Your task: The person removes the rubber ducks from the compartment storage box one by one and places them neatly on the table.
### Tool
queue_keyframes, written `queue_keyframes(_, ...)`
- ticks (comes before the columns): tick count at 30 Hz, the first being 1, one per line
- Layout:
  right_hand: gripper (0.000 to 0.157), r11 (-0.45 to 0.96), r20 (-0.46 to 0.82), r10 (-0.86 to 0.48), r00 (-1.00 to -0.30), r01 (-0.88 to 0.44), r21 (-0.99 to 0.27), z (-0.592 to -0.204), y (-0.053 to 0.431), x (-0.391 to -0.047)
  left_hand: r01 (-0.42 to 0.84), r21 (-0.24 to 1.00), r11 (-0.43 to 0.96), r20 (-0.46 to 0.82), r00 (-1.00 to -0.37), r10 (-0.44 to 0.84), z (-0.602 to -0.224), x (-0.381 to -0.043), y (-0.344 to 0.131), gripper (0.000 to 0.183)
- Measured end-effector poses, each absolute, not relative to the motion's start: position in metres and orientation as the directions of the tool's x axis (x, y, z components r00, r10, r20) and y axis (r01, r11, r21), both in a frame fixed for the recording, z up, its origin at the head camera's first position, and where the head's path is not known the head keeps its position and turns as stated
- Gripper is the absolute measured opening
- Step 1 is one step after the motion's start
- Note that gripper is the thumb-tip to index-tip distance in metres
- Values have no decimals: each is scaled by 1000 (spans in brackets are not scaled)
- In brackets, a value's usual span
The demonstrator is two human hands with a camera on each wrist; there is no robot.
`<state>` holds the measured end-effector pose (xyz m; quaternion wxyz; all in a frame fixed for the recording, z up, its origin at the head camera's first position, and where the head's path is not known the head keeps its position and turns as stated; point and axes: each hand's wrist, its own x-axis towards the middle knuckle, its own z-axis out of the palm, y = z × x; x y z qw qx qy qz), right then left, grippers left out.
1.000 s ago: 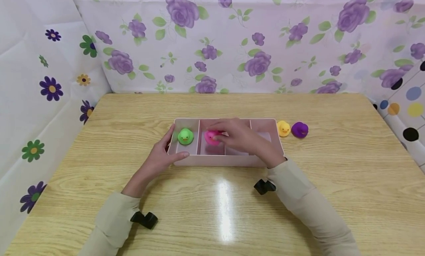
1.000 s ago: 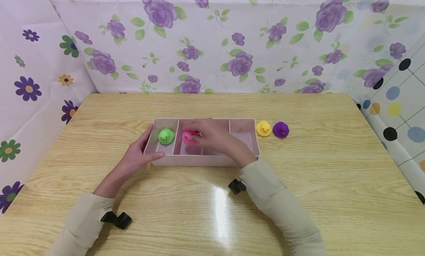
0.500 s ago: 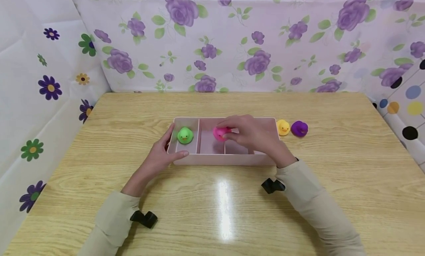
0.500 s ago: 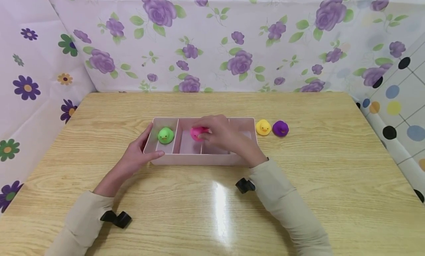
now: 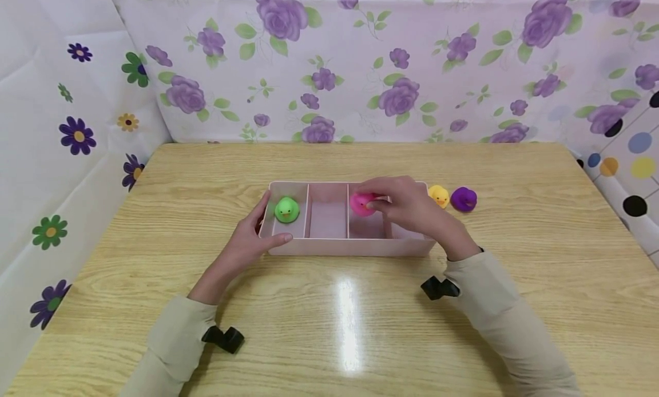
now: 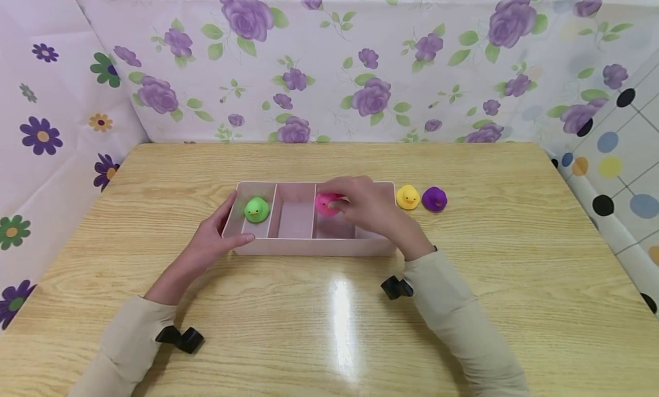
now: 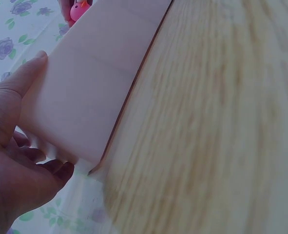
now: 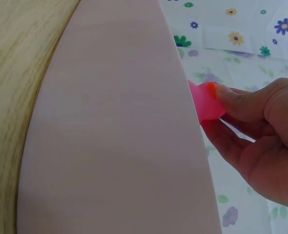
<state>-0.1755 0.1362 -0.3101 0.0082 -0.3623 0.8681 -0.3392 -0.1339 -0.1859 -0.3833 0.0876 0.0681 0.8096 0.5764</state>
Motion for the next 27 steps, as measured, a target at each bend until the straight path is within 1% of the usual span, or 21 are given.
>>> queue_keyframes(6, 33, 477, 284, -629, -723, -648, -594, -310, 148, -176, 6, 948, 318, -65, -975, 214, -383, -134, -186, 101)
queue_keyframes(17, 32, 537, 260, -596, -760, -618, -574, -308, 166, -177, 1, 950, 311, -69, -974, 216, -383, -134, -186, 101)
queue_keyframes(27, 33, 559, 229, -554, -800, -562, -610, -307, 179, -175, 1, 952, 307, -70, -973, 219, -383, -133, -186, 101)
